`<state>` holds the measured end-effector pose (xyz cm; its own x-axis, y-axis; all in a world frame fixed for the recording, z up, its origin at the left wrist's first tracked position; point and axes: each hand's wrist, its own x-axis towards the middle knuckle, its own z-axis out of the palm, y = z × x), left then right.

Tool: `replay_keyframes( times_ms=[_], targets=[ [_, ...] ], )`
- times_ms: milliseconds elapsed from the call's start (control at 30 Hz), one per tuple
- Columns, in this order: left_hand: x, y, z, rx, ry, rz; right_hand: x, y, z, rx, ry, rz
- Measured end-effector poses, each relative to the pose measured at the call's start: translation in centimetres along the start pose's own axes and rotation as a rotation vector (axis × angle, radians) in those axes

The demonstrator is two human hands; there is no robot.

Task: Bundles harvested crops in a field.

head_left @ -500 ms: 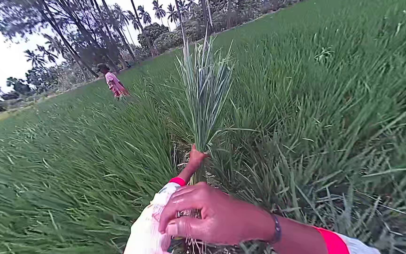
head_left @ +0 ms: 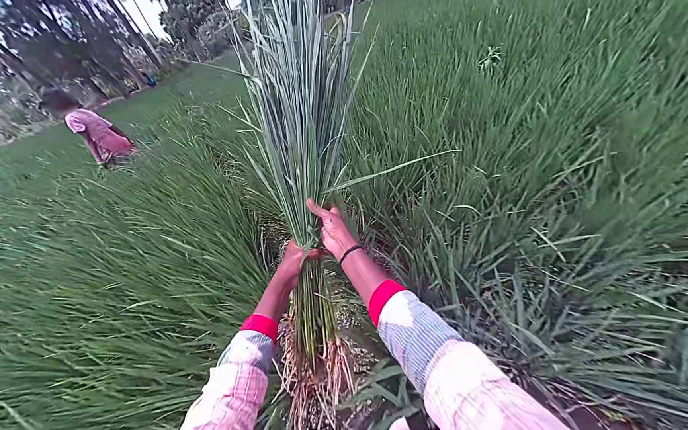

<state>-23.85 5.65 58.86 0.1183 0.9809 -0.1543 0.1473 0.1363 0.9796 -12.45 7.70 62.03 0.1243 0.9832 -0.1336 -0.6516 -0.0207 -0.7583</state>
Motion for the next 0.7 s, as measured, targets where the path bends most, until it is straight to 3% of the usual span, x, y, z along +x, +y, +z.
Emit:
replay_keyframes(
  times_ms=[300, 467, 700],
  targets=[
    [-0.6, 0.0, -0.6, -0.049, 0.097, -0.014, 0.2, 2.0, 1.7, 0.166, 0.109, -0.024],
    [-0.4, 0.1, -0.1, -0.090, 0.145, -0.017, 1.0, 1.8, 0.1, 0.285, 0.169, -0.096],
    [0.4, -0.7, -1.3, -0.035, 0.235, -0.058, 1.7, 0.1, -5.2, 0.084, 0.029, 0.143]
  ],
)
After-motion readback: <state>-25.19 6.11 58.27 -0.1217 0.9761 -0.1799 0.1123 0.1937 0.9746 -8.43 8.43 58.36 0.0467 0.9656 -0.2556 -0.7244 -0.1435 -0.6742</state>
